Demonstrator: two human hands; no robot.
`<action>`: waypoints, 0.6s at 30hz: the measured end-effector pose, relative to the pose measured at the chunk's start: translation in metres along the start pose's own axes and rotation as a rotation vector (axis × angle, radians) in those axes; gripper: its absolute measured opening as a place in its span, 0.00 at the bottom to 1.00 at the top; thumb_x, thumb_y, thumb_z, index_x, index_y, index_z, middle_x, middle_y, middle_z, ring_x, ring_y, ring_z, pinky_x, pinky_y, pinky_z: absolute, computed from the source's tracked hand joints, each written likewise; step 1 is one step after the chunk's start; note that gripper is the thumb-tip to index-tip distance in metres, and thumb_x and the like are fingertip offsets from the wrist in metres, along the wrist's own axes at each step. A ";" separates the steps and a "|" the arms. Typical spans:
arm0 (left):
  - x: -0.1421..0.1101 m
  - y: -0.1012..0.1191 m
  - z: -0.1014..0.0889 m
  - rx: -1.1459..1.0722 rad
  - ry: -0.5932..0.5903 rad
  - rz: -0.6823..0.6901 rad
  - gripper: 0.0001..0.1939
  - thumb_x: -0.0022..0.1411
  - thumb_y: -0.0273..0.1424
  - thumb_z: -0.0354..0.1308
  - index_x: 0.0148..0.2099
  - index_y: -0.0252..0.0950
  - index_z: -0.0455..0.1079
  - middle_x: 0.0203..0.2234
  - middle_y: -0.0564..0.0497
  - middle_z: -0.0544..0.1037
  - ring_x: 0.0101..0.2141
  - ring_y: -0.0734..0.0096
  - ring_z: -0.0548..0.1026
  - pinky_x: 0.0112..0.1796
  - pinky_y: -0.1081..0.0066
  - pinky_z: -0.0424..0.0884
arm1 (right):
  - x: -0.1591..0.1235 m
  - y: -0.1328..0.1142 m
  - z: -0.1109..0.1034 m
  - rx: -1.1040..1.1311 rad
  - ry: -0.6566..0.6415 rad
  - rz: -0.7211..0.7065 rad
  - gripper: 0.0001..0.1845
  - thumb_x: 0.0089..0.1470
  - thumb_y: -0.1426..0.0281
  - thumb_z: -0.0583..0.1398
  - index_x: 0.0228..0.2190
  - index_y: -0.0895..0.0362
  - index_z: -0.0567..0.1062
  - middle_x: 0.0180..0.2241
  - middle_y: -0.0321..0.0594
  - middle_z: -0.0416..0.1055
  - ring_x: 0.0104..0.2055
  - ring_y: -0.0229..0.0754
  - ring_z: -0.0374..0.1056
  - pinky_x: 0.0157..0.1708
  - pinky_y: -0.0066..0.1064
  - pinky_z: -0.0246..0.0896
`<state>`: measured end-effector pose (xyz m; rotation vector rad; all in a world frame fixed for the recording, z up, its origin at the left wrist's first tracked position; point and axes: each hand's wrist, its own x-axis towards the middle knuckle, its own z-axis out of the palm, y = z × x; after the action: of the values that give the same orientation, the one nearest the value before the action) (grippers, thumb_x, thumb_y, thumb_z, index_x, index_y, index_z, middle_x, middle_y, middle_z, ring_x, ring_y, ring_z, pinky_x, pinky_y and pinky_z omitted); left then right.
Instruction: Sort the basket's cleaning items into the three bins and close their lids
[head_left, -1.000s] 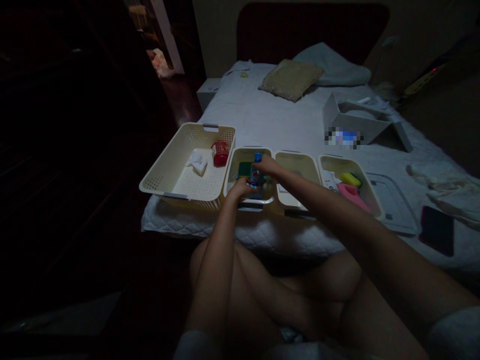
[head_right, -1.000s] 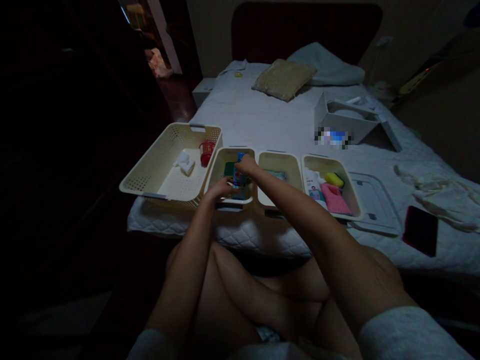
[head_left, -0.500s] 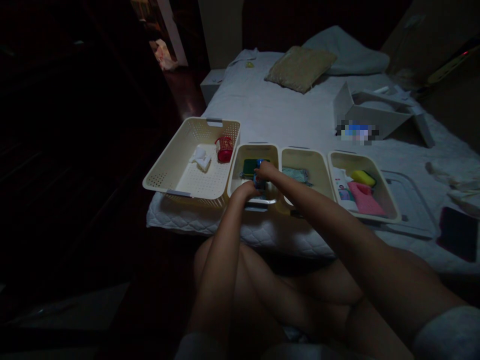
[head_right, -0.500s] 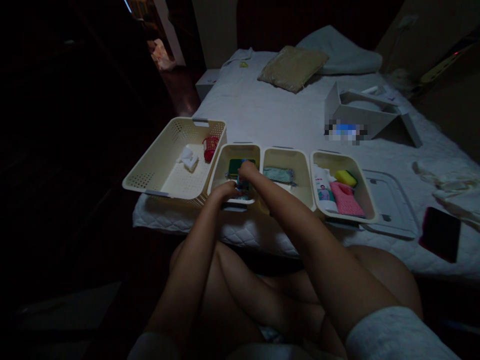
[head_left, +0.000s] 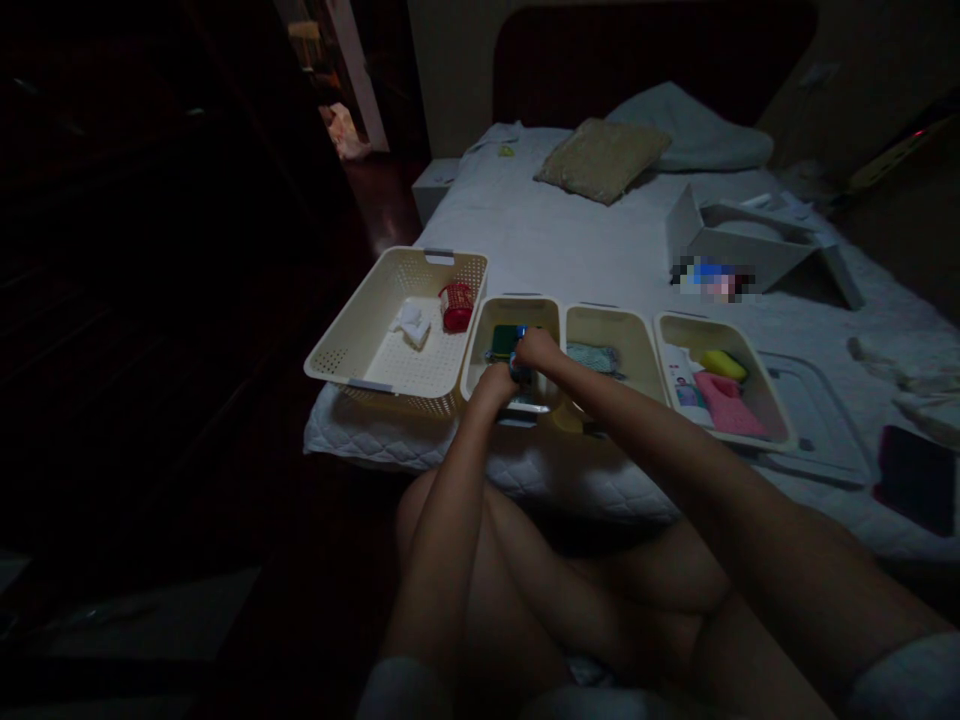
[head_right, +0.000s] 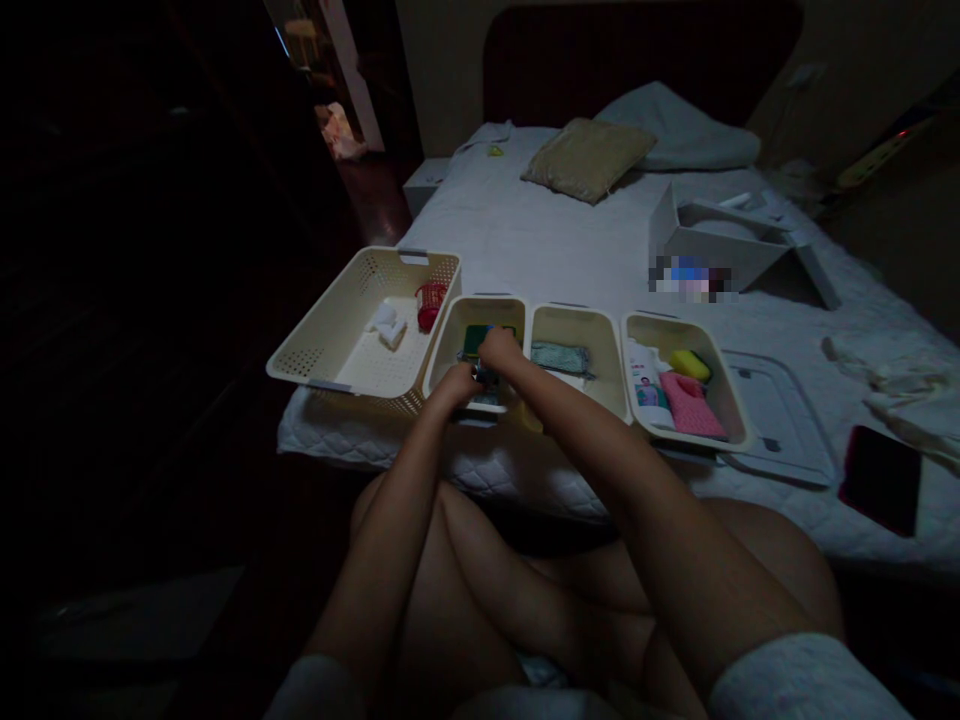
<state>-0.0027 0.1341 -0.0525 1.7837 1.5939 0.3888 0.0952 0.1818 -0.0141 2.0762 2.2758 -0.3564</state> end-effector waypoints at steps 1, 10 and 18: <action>-0.002 0.002 -0.002 0.005 0.025 -0.006 0.13 0.53 0.27 0.55 0.42 0.30 0.73 0.38 0.38 0.77 0.38 0.63 0.74 0.39 0.69 0.67 | -0.005 0.000 -0.003 0.017 0.027 0.002 0.16 0.51 0.76 0.54 0.42 0.69 0.73 0.42 0.59 0.71 0.44 0.48 0.69 0.38 0.28 0.61; -0.037 0.015 -0.026 0.212 0.360 0.086 0.15 0.58 0.23 0.44 0.42 0.32 0.70 0.38 0.40 0.76 0.41 0.64 0.73 0.41 0.69 0.66 | -0.037 -0.011 -0.025 0.043 0.293 -0.104 0.15 0.54 0.74 0.50 0.41 0.65 0.70 0.43 0.54 0.69 0.43 0.48 0.68 0.39 0.32 0.61; -0.061 -0.003 -0.089 0.391 0.506 0.350 0.15 0.60 0.24 0.44 0.46 0.33 0.67 0.43 0.44 0.72 0.46 0.66 0.68 0.47 0.68 0.63 | -0.049 -0.042 -0.032 0.033 0.325 -0.214 0.16 0.56 0.73 0.48 0.44 0.62 0.67 0.46 0.53 0.66 0.46 0.47 0.64 0.43 0.33 0.58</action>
<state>-0.0737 0.1029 0.0228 2.4200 1.7793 0.7865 0.0625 0.1371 0.0322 2.0386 2.7033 -0.0640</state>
